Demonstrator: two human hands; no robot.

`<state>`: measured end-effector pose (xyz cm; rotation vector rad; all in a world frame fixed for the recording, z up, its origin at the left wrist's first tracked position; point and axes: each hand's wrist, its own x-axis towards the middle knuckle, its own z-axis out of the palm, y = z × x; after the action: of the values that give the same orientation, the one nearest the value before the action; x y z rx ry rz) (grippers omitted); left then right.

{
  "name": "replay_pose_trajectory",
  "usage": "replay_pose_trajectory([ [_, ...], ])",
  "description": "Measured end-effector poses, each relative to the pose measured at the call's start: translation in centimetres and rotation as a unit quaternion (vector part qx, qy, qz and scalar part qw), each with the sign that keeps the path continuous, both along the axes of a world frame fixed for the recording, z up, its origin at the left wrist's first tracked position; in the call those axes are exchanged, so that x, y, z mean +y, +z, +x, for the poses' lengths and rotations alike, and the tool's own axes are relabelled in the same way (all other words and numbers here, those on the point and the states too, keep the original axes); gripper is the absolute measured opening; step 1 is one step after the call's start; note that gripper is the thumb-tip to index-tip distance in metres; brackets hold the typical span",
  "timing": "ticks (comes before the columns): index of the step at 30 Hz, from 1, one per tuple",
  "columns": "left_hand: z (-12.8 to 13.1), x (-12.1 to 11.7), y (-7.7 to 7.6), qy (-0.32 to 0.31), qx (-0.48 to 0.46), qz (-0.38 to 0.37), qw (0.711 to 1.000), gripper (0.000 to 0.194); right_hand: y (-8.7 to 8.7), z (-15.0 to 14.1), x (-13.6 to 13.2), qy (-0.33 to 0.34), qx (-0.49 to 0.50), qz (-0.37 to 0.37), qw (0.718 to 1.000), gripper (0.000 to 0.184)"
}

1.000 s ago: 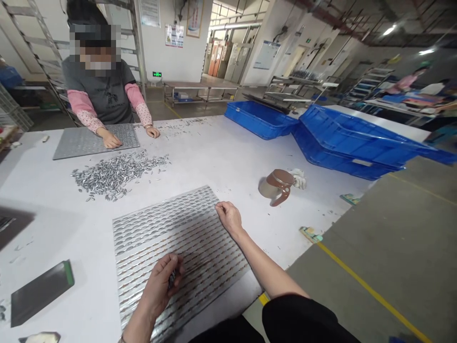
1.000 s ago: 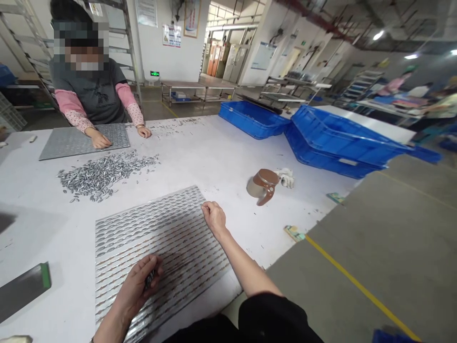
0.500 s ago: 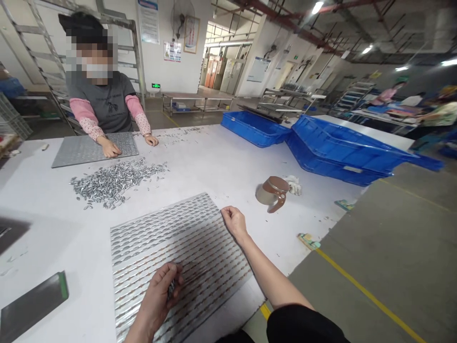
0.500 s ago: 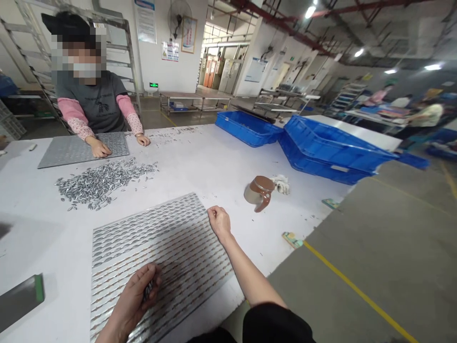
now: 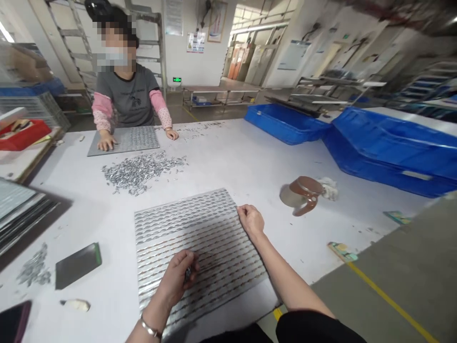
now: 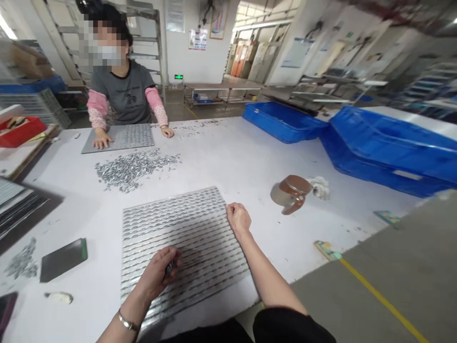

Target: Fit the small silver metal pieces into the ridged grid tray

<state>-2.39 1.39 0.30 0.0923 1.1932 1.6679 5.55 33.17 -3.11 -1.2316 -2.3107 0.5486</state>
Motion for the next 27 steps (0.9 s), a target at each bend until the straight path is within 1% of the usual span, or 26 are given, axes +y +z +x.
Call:
replay_pose_trajectory([
  [2,0.1,0.0,0.0,0.009,0.001,0.002,1.000,0.044,0.1,0.2,0.1,0.001,0.004,-0.008,1.000,0.033],
  [4,0.3,-0.1,0.1,0.016,0.001,0.002,1.000,0.045,0.6,0.3,-0.5,-0.003,0.040,0.002,0.999,0.036],
  [6,0.5,-0.1,0.4,0.021,0.004,0.002,1.000,0.047,1.9,0.4,-2.6,-0.006,0.108,0.023,0.994,0.041],
  [7,0.7,0.0,0.7,0.025,0.010,0.001,1.000,0.048,2.8,0.5,-4.2,0.008,0.144,0.029,0.989,0.043],
  [8,0.9,0.0,1.0,0.029,0.015,-0.002,0.999,0.051,3.9,0.6,-6.4,0.050,0.171,0.028,0.984,0.043],
  [9,1.1,0.0,1.4,0.029,0.020,-0.005,0.999,0.054,5.0,0.7,-8.8,0.117,0.191,0.021,0.974,0.040],
  [10,1.3,0.1,1.8,0.031,0.019,-0.010,0.999,0.057,6.1,0.8,-11.4,0.223,0.190,0.012,0.956,0.034],
  [11,1.6,0.0,2.2,0.035,0.013,-0.015,0.999,0.058,7.1,0.9,-13.9,0.340,0.163,0.002,0.926,0.029],
  [12,1.8,-0.1,2.6,0.040,0.001,-0.021,0.999,0.059,8.0,1.0,-16.4,0.428,0.128,-0.012,0.895,0.026],
  [13,1.9,-0.3,3.0,0.044,-0.012,-0.025,0.999,0.059,8.7,1.0,-18.5,0.476,0.106,-0.018,0.873,0.023],
  [14,2.0,-0.6,3.2,0.047,-0.023,-0.026,0.998,0.059,9.2,1.1,-20.2,0.506,0.090,-0.016,0.858,0.022],
  [16,2.0,-1.6,3.5,0.053,-0.032,-0.022,0.998,0.059,9.5,0.9,-22.5,0.525,0.070,-0.011,0.848,0.020],
  [18,1.7,-2.9,3.6,0.059,-0.027,-0.019,0.998,0.059,9.3,0.6,-23.8,0.531,0.052,-0.014,0.845,0.019],
  [21,1.2,-5.1,3.6,0.085,-0.014,-0.029,0.996,0.060,8.8,-0.5,-25.2,0.539,0.045,-0.040,0.840,0.019],
  [24,0.2,-7.1,3.7,0.094,0.024,-0.017,0.995,0.059,8.6,-1.9,-26.7,0.514,0.073,-0.092,0.850,0.021],
  [27,-1.4,-8.9,3.6,0.105,0.057,-0.016,0.993,0.050,8.0,-3.8,-27.4,0.453,0.104,-0.186,0.866,0.022],
])
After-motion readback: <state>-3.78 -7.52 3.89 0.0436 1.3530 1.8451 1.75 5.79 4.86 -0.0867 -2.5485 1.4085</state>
